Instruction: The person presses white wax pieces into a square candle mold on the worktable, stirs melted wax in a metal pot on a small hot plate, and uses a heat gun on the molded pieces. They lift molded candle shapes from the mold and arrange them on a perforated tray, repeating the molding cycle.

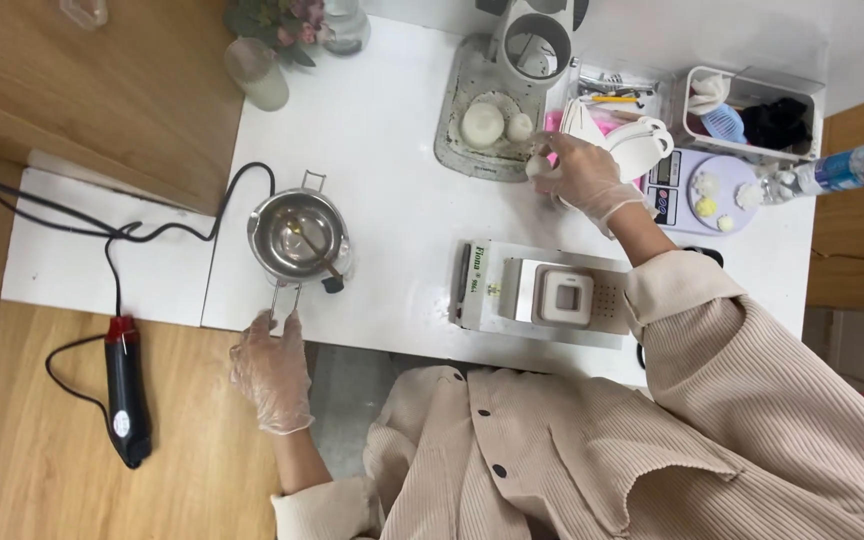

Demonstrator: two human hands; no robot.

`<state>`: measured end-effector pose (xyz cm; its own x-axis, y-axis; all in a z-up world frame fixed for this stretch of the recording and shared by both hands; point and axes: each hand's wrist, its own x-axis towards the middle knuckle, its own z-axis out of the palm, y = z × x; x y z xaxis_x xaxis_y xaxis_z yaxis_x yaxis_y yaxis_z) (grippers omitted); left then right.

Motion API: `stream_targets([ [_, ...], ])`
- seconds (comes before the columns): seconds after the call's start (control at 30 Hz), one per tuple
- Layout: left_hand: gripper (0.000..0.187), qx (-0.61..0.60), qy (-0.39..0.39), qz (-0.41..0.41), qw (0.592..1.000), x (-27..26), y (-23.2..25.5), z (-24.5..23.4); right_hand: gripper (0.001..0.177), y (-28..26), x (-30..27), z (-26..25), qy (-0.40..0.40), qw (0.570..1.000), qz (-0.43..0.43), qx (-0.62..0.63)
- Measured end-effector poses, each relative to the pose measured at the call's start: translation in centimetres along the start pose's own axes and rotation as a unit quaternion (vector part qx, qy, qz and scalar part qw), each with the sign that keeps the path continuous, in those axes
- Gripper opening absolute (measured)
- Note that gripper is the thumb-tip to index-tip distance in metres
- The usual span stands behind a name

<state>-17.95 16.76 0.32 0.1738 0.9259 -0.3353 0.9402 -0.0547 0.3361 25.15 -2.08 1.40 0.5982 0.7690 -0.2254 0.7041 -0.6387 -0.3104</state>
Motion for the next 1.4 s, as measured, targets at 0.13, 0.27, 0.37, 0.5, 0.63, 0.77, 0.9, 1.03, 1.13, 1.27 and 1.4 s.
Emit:
stream_targets([
  [0.13, 0.043, 0.024, -0.044, 0.042, 0.998, 0.9, 0.5, -2.3, 0.059, 2.4, -1.6, 0.8, 0.023, 0.999, 0.031, 0.0],
  [0.27, 0.048, -0.048, -0.171, 0.014, 0.984, 2.5, -1.0, -2.6, 0.063, 4.6, -3.5, 0.1, 0.041, 0.997, 0.069, 0.017],
  [0.37, 0.048, -0.276, -0.266, -0.011, 0.923, 2.6, -0.9, -2.1, 0.062, 6.9, -5.0, -0.4, 0.053, 0.99, 0.116, 0.055],
  [0.5, 0.051, -0.357, -0.336, -0.125, 0.862, 3.3, -2.6, 0.7, 0.06, 12.4, -5.0, 0.5, 0.072, 0.988, 0.121, 0.066],
  [0.63, 0.046, -0.461, -0.261, -0.085, 0.844, 2.2, -3.0, 3.0, 0.058, 15.0, -3.1, 1.9, 0.086, 0.989, 0.11, 0.047],
  [0.77, 0.03, -0.432, -0.121, -0.15, 0.881, -1.4, 2.9, 0.3, 0.057, 16.3, -0.6, 2.3, 0.086, 0.993, 0.08, 0.003],
  [0.9, 0.023, -0.397, -0.099, -0.175, 0.896, -3.9, 4.3, 0.6, 0.054, 16.8, 1.5, 2.1, 0.064, 0.991, 0.115, 0.0],
  [1.03, 0.022, -0.403, -0.064, -0.154, 0.9, -6.8, 6.8, 0.3, 0.06, 16.3, 4.1, 4.6, 0.08, 0.995, 0.064, 0.002],
  [1.13, 0.024, -0.394, -0.058, -0.118, 0.91, -9.4, 8.4, -0.2, 0.056, 16.1, 4.9, 6.5, 0.097, 0.993, 0.03, -0.055],
  [1.27, 0.033, -0.344, -0.054, -0.007, 0.937, -11.4, 8.8, 0.4, 0.065, 10.8, 2.8, 1.9, 0.045, 0.996, 0.07, -0.036],
  [1.4, 0.03, -0.316, -0.033, 0.064, 0.946, -12.1, 9.2, 1.6, 0.047, 5.3, -3.7, -1.3, 0.159, 0.979, -0.087, 0.094],
])
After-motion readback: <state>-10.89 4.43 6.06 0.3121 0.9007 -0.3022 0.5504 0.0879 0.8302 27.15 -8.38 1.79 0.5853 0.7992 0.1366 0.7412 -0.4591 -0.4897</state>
